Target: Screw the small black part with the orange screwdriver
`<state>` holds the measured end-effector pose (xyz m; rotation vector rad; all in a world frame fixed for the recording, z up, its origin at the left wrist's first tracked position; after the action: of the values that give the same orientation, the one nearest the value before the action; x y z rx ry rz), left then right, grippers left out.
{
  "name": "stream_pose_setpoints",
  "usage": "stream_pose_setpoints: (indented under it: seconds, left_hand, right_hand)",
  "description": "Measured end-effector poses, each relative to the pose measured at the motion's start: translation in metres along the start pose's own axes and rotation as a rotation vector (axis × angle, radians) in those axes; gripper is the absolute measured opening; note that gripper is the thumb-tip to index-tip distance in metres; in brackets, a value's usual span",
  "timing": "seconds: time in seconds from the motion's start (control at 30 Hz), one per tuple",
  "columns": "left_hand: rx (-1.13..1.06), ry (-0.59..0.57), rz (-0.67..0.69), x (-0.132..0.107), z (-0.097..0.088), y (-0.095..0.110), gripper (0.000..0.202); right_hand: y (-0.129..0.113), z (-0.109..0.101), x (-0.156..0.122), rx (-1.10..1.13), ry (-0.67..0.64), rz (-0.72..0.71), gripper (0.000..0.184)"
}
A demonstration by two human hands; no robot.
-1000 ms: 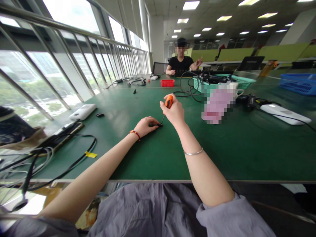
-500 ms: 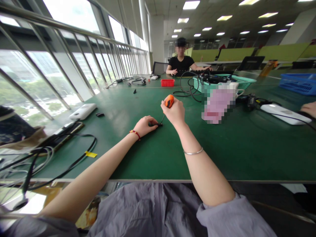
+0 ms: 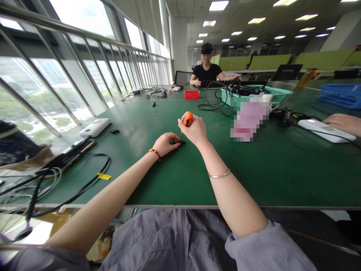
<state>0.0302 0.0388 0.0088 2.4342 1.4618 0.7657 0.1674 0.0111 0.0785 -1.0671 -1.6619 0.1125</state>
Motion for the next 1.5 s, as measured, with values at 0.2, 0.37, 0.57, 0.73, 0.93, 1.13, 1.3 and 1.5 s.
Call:
stream_pose_setpoints:
  seconds: [0.2,0.37,0.57,0.73,0.93,1.13,1.3,1.5]
  left_hand:
    - [0.004,-0.002,-0.003,0.0000,0.0003,-0.0005,0.012]
    - [0.005,-0.002,0.001,0.0007,0.0002,-0.0003,0.012]
    - [0.007,0.002,-0.003,0.0006,0.0005,-0.0010,0.012]
    - [0.009,-0.001,0.002,0.0007,0.0008,-0.0006,0.012]
    - [0.007,0.000,0.000,0.0011,0.0010,-0.0005,0.012]
    - [0.007,-0.001,-0.001,0.0012,0.0008,-0.0003,0.011]
    - [0.003,0.000,0.006,0.0014,0.0009,-0.0002,0.011]
    - [0.006,-0.002,0.003,0.0011,0.0008,-0.0001,0.010]
  right_hand:
    - [0.0016,0.0005,-0.0003,-0.014,-0.003,0.020,0.024]
    - [0.0019,0.0014,-0.0002,0.006,-0.012,0.037,0.019]
    - [-0.0006,0.0002,0.0008,-0.010,-0.005,0.006,0.017]
    - [0.0019,-0.0018,-0.0006,-0.008,0.022,0.051,0.024]
    - [-0.0044,-0.0009,-0.0004,-0.015,0.003,0.020,0.017]
    - [-0.0048,-0.0015,-0.0020,-0.031,0.018,0.024,0.030]
    - [-0.0045,-0.0016,-0.0014,-0.061,0.021,0.021,0.023]
    - [-0.0056,0.0003,-0.0004,-0.029,0.014,0.001,0.023]
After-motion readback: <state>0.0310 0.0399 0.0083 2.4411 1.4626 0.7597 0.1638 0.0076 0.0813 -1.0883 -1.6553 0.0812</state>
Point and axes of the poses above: each hand's wrist, its own x-axis towards the middle knuckle, its own z-axis out of the palm, y = z × x, the point moved 6 cm from there along x, towards the middle knuckle, and after that the axes turned 5 degrees about -z, right-handed, at the moved point
